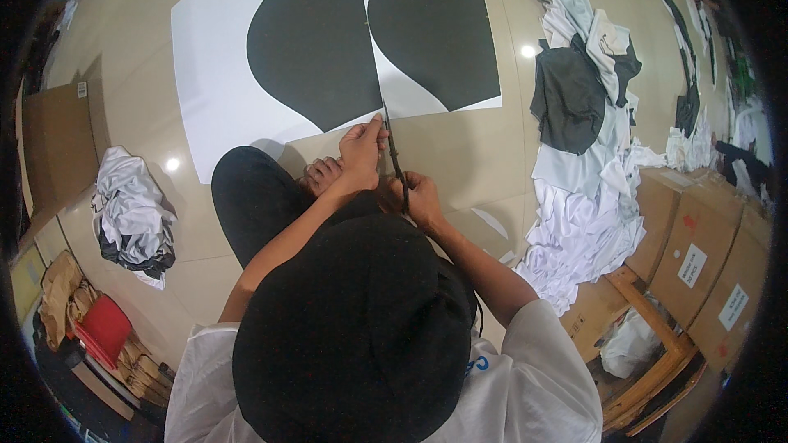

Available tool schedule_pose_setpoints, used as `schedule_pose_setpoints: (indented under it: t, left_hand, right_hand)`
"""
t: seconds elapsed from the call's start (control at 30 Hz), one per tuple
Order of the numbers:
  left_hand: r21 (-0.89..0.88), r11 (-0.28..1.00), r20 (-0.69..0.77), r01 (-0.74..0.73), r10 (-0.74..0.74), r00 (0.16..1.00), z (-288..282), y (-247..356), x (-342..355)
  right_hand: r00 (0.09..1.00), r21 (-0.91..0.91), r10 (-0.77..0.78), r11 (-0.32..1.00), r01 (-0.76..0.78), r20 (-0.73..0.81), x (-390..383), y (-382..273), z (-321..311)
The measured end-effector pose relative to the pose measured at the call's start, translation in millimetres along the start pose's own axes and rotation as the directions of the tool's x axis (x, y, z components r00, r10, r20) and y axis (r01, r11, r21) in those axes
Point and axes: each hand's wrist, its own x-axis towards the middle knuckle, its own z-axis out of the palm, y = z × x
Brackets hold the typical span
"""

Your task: The person sits on the floor and uses scissors to cut a piece of dark fabric that is placed on top of a white paper template. They carefully follow the template's outline to cut the fabric into a specific shape.

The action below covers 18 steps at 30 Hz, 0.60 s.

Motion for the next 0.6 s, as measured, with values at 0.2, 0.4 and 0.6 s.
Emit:
schedule_pose_setpoints:
  t: [0.2, 0.4, 0.6]
  left_hand:
    - [0.002, 1.0, 0.014, 0.024, -0.024, 1.0, -1.2, 3.5, -2.4]
    - [-0.026, 0.999, 0.037, 0.043, -0.042, 0.998, -4.8, 2.1, -0.2]
    - [-0.019, 0.999, 0.045, 0.034, -0.033, 0.998, -5.5, -1.0, 1.8]
  right_hand:
    - [1.0, -0.015, -0.023, 1.0, 0.023, -0.015, 18.8, -1.6, 0.2]
    - [1.0, 0.027, -0.024, 0.999, 0.025, -0.009, 21.1, -8.2, 3.7]
    - [0.999, 0.02, -0.032, 0.999, 0.032, -0.007, 20.9, -5.9, 2.4]
